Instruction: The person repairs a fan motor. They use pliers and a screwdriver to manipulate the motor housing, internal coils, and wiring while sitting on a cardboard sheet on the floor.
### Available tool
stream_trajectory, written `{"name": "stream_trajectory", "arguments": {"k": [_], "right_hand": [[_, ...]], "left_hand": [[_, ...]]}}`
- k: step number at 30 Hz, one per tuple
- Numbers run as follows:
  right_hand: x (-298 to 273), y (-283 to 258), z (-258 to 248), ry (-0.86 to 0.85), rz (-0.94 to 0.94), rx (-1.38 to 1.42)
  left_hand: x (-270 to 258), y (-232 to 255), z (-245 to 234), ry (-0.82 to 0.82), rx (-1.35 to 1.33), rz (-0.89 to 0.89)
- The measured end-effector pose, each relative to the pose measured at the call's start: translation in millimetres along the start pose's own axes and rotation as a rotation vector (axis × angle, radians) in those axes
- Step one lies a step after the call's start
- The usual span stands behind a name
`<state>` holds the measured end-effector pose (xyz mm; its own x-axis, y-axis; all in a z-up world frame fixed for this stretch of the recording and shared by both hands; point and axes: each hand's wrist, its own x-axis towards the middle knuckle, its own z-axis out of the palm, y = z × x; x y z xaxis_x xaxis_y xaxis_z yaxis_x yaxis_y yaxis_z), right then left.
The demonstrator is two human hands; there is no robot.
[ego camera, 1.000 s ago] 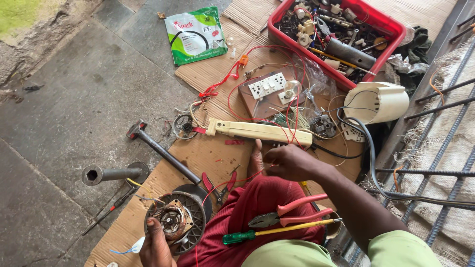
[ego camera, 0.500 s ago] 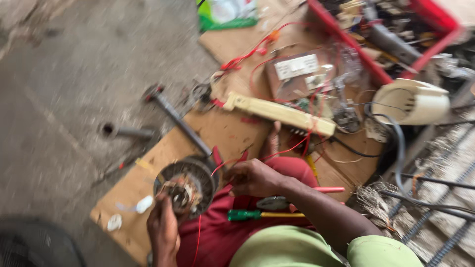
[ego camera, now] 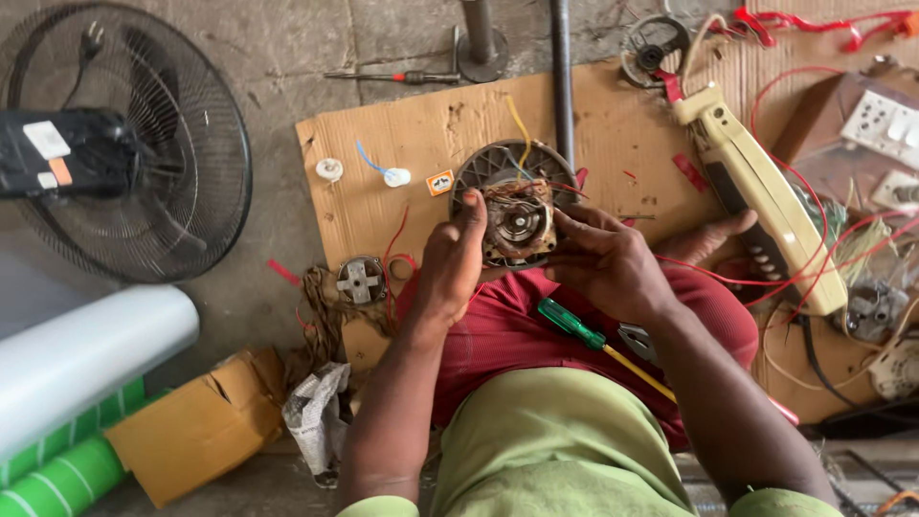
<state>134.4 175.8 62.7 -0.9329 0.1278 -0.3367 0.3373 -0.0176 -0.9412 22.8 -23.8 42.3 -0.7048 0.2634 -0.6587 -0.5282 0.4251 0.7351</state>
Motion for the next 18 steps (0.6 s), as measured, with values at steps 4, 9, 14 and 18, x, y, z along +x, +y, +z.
{"name": "stream_trajectory", "arguments": {"k": [4,9,14,18], "right_hand": [[6,-6,-4,-0.022,0.011,-0.178],[11,-7,-6,-0.009,-0.085,-0.403],[9,-7,-9,-0.030,0.044,-0.261],[9,-5,-11,-0.014,0.042,-0.130]], "left_hand": [[-20,19,0,-0.178,-0.433,-0.044],[-28,16,4,-0.135,-0.491,0.019],[-28,-5,-1,-0.092,-0.524,0.031],[-28,-20,-13,-0.121,-0.591,0.061]]}}
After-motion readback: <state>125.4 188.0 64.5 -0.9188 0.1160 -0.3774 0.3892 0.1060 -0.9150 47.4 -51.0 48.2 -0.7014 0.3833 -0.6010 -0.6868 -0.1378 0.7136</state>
